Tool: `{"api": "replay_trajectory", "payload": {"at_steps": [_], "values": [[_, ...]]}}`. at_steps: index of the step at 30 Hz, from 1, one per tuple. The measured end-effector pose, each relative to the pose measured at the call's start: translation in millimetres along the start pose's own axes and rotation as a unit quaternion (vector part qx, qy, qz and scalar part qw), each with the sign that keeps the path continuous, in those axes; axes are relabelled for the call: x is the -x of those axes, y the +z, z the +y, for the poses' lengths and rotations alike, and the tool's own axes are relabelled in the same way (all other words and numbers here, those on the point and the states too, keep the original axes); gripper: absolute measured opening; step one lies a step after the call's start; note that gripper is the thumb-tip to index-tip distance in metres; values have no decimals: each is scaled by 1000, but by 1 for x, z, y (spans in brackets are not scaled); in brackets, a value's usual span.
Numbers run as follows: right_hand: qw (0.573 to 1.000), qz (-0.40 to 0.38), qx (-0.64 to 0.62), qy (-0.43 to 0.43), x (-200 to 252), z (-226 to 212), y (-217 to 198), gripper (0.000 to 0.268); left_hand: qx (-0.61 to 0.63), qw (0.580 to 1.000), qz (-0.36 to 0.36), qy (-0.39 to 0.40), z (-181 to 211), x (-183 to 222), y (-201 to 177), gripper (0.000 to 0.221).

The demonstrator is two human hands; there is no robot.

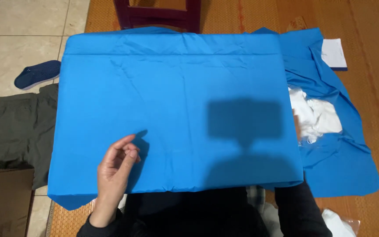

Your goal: Sorting and packaging fabric face masks into plastic bags

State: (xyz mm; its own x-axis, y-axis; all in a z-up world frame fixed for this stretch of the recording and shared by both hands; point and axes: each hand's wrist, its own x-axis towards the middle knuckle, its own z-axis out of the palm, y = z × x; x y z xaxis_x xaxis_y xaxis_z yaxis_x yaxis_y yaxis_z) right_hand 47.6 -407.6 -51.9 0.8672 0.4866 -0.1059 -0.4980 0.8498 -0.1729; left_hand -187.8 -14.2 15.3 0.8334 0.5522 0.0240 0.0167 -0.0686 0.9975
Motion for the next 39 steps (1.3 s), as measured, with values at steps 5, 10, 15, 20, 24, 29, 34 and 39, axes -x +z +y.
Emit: {"api": "replay_trajectory", "payload": {"at_steps": [5,10,15,20,24,29,34,39], "values": [[457,138,853,-211,-4,15,-48,124,-25,999,-31,-13,-8,7,4,35],[281,177,925,-186,6,-64,-120,96,-11,999,-34,-18,-11,5,-1,35],[248,171,923,-238,97,-91,-120,79,-3,999,-35,-14,-16,4,-3,34],[193,295,934,-49,209,-110,-182,89,-139,982,-48,121,-7,5,3,30],[32,253,957,-140,276,-104,-274,106,-163,972,-67,158,-8,8,8,31],[61,209,956,-198,301,-58,-311,106,-185,963,-87,176,-3,10,9,30],[27,257,954,-153,296,-49,-308,122,-213,953,-87,197,-6,9,10,31],[88,415,892,156,273,-39,-272,121,-242,942,-84,218,-2,10,10,30]]}}
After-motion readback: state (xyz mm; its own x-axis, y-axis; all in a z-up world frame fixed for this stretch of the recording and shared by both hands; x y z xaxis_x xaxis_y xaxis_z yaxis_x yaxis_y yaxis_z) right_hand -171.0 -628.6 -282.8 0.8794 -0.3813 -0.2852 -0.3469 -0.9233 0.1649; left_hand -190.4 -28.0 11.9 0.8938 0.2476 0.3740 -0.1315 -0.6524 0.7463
